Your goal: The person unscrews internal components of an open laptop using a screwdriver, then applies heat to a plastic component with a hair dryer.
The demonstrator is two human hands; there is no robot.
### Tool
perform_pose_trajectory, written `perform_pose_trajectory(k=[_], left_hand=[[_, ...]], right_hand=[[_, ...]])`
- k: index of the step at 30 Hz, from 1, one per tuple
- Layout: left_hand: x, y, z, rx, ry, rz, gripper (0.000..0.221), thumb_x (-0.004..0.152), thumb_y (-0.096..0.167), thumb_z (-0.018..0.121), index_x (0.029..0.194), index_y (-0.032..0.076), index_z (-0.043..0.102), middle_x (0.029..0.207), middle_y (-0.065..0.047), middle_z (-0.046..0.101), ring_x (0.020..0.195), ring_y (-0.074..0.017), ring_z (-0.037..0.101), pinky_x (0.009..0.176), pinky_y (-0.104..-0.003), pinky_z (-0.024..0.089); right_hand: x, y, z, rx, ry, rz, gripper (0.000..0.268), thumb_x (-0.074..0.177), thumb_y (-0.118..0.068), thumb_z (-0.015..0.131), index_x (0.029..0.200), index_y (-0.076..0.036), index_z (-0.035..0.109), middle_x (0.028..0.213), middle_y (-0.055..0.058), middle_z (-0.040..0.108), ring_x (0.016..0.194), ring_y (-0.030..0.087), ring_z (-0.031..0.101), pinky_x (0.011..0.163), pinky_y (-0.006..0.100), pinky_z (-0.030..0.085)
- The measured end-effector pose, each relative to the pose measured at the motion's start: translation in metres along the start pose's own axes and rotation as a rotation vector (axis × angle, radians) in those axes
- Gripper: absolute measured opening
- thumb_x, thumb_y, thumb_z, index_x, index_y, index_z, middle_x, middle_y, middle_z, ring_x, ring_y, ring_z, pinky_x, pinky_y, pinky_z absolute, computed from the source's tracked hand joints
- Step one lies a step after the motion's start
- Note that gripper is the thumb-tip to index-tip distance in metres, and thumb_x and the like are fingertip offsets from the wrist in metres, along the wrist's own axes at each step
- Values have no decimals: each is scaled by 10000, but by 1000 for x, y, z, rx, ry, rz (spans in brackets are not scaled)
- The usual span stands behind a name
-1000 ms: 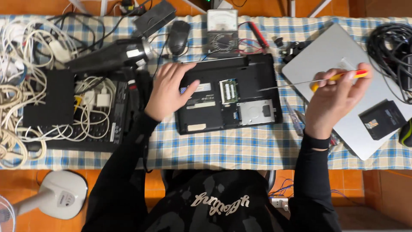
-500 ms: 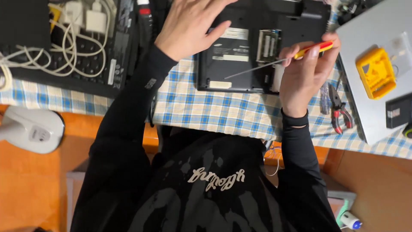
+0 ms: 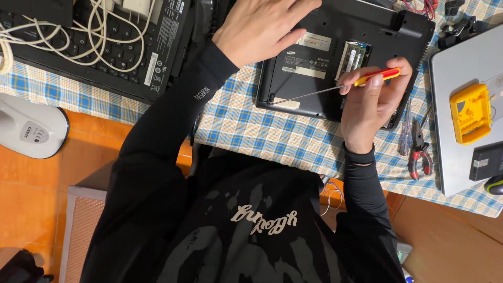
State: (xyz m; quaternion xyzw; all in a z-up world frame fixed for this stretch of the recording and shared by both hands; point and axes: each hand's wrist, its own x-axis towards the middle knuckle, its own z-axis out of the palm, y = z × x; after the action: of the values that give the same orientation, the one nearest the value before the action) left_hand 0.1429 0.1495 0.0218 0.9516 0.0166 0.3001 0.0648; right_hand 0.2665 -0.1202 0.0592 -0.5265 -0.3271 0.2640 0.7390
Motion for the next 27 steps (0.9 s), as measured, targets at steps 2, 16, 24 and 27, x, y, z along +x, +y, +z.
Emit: perform_pose_trajectory(k=[2,16,24,27], left_hand=[[1,1,-2,43,-7,2,392,1096,316,694,1415,126,568,1344,-32,602,1129,-195,597,867,-415,459],[30,10,-36,-79,-91,20,418,1033,362,686,1333,73,652,1081,-53,665,1167,-253,546,1144,-489,332],[30,11,-38,-77,-47,37,406,1016,354,683,1324,90,661,1111,-48,673,1186,-258,553,1134,-482,348],[31,11,-39,-106,-69,35,392,1017,369,694,1290,88,674,1113,-49,674,1177,-263,554,1132,-484,352]], right_hand=[[0,0,1,-7,4,6,240,1267,-223,562,1378,-115,378,958,157,664,782,204,568,758,314,457],[5,-17,18,-83,10,-65,214,1179,-166,500,1353,-115,386,1015,155,667,884,192,614,853,338,515],[6,-22,-3,-12,120,-134,208,1191,-162,498,1366,-108,400,983,156,664,853,191,602,848,335,497],[9,-26,-18,7,168,-166,226,1196,-164,506,1390,-109,405,995,151,661,875,200,601,861,336,493]])
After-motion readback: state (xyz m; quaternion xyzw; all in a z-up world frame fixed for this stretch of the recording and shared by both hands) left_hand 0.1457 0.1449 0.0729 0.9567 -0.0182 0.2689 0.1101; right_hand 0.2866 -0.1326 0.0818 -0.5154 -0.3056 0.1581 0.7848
